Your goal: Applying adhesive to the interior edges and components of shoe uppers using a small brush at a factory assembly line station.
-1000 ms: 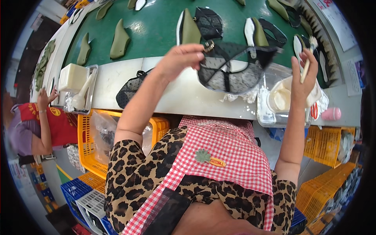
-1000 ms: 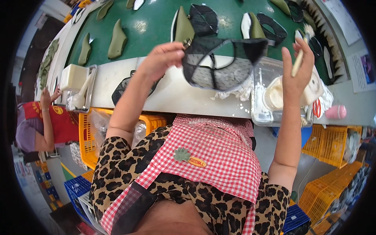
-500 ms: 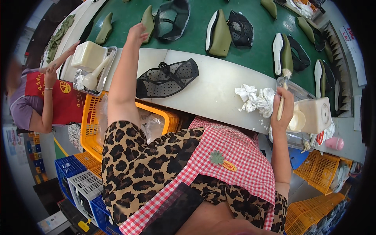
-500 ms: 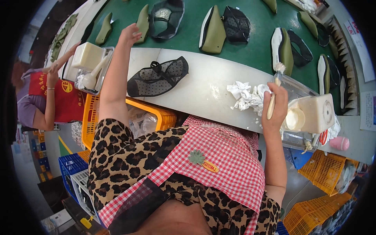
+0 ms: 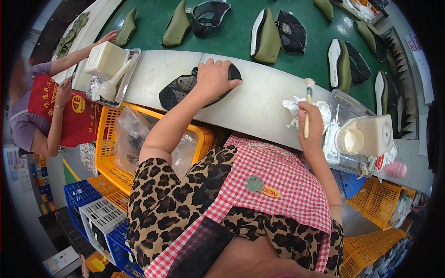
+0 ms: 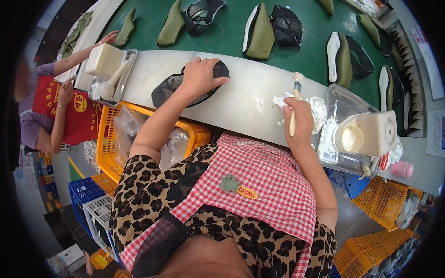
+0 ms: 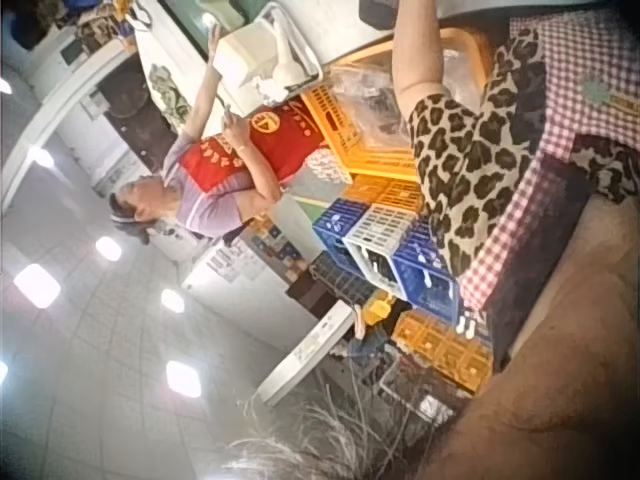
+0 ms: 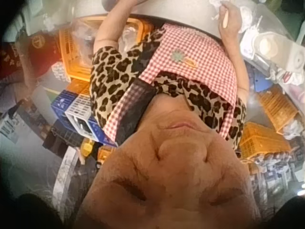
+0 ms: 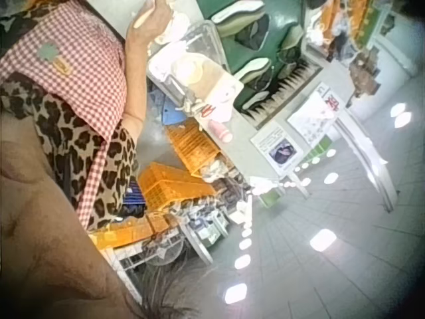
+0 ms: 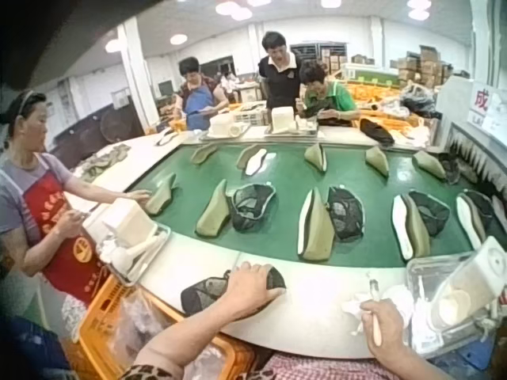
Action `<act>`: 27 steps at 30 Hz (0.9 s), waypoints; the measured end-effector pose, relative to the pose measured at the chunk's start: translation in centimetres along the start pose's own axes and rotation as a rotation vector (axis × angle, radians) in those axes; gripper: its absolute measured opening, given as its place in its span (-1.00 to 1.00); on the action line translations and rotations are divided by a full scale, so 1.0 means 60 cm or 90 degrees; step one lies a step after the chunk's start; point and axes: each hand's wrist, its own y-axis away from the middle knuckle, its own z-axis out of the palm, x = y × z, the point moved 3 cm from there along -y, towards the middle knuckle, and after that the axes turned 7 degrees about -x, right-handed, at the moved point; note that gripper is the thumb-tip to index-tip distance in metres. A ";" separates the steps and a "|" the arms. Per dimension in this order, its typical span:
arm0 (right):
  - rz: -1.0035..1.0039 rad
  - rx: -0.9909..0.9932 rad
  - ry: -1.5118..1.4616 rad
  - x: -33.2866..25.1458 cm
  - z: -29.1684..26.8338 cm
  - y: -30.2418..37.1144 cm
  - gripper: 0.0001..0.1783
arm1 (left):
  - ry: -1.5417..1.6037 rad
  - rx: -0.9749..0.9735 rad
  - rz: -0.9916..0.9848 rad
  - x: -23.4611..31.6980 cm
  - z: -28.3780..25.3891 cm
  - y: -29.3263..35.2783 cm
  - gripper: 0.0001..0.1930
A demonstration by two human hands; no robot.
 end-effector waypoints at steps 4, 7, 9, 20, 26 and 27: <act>-0.047 -0.010 0.007 -0.004 -0.002 0.011 -0.79 | 0.249 -0.101 -0.039 -0.035 0.003 -0.040 -0.27; 0.009 -0.021 0.019 -0.002 0.001 0.025 -0.75 | 0.578 -0.145 -0.001 -0.029 -0.035 -0.040 -0.44; 0.020 -0.028 -0.006 -0.006 0.002 0.026 -0.68 | 0.998 -0.123 0.064 -0.018 -0.062 -0.032 -0.51; -0.016 0.089 0.012 -0.031 -0.016 -0.015 -0.39 | 1.750 -0.082 0.439 0.159 -0.121 -0.011 -0.53; 0.091 0.107 -0.059 -0.007 -0.029 -0.006 -0.66 | 1.861 -0.222 0.396 0.221 -0.090 0.017 -0.53; 0.080 0.127 -0.057 -0.010 -0.036 -0.009 -0.83 | 1.858 -0.238 0.411 0.225 -0.081 0.020 -0.51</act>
